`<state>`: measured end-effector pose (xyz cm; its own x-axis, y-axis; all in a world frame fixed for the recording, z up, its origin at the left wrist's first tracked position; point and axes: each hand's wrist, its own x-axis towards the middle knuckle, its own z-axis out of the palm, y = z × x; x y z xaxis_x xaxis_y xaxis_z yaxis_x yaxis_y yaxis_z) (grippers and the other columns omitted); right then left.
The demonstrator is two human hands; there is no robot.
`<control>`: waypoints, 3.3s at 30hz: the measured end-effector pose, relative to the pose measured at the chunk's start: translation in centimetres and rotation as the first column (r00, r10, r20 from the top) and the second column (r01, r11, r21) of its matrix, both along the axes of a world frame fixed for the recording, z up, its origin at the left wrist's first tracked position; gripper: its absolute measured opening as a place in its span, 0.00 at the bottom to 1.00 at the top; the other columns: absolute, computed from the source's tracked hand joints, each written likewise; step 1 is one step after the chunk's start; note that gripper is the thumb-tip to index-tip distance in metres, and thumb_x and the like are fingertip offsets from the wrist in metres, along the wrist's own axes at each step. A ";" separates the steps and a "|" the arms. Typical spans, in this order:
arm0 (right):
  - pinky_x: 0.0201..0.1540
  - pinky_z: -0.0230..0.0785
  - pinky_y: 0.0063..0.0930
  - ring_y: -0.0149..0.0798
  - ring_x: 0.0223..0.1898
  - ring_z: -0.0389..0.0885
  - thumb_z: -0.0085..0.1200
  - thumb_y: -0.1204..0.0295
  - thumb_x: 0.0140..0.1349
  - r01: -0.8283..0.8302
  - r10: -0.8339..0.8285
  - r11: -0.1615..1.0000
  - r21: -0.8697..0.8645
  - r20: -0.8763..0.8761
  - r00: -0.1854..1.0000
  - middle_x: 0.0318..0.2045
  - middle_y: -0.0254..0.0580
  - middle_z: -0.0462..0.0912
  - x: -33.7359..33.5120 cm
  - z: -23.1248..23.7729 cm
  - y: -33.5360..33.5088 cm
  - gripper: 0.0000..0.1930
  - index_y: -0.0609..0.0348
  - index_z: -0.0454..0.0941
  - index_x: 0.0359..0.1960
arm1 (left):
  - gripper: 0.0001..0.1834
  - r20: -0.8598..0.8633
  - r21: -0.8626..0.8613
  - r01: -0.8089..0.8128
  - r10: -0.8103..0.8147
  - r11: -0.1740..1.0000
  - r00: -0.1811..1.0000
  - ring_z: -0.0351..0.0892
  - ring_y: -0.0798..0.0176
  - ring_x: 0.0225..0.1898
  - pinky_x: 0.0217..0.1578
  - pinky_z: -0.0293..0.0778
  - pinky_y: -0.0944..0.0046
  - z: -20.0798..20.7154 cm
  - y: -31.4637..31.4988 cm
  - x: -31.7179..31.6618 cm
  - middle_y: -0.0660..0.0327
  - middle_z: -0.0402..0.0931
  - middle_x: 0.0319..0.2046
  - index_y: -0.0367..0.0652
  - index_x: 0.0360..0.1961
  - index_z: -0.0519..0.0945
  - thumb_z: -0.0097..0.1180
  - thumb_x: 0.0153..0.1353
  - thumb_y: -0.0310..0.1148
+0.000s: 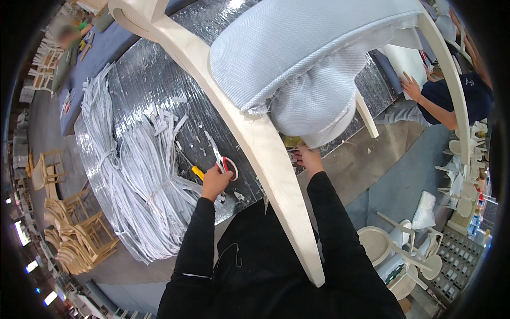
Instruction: The person attaches a white fabric cover to a white chair frame using a pneumatic staple gun. They repeatedly position the fabric, staple it to the frame, and trim excess material with scissors.
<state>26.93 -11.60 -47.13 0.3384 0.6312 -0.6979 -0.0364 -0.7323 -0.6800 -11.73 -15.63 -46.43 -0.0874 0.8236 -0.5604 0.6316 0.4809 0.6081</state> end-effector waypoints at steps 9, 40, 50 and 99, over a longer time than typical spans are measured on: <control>0.32 0.72 0.22 0.24 0.27 0.80 0.71 0.80 0.68 -0.261 -0.205 0.519 0.814 0.415 0.886 0.28 0.33 0.87 -6.6 28.9 -1.1 0.04 0.61 0.91 0.43 | 0.15 0.245 0.228 0.165 -0.221 0.959 0.944 0.71 0.73 0.21 0.27 0.68 0.65 28.7 0.2 -3.6 0.69 0.73 0.18 0.43 0.26 0.79 0.77 0.62 0.31; 0.29 0.75 0.28 0.35 0.25 0.87 0.75 0.84 0.56 -0.520 0.019 0.365 0.772 0.552 0.833 0.29 0.37 0.88 -12.1 34.8 5.4 0.09 0.57 0.91 0.37 | 0.16 0.223 -0.312 0.859 -0.847 0.407 0.483 0.87 0.55 0.21 0.26 0.76 0.57 47.9 17.5 -0.7 0.61 0.82 0.19 0.45 0.43 0.88 0.72 0.68 0.47; 0.29 0.75 0.28 0.35 0.25 0.86 0.75 0.84 0.55 -0.543 0.043 0.375 0.751 0.571 0.820 0.28 0.37 0.87 -12.2 34.9 5.5 0.10 0.57 0.92 0.38 | 0.13 0.271 -0.311 0.860 -0.829 0.405 0.488 0.87 0.54 0.23 0.28 0.78 0.56 47.7 18.4 -0.2 0.58 0.84 0.22 0.44 0.43 0.88 0.70 0.70 0.44; 0.27 0.72 0.27 0.34 0.23 0.83 0.70 0.83 0.56 -0.407 0.109 0.437 0.802 0.401 0.909 0.26 0.36 0.85 -11.4 34.8 4.9 0.07 0.60 0.88 0.36 | 0.12 0.061 -0.285 0.909 -0.940 0.304 0.334 0.85 0.41 0.25 0.30 0.77 0.47 47.0 18.1 0.2 0.53 0.81 0.21 0.45 0.42 0.88 0.71 0.66 0.41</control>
<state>15.52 -6.72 -12.37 0.1122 0.9359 0.3339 0.3241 0.2832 -0.9026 -11.51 2.46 0.59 0.5797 0.2482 -0.7761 0.7998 -0.3557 0.4836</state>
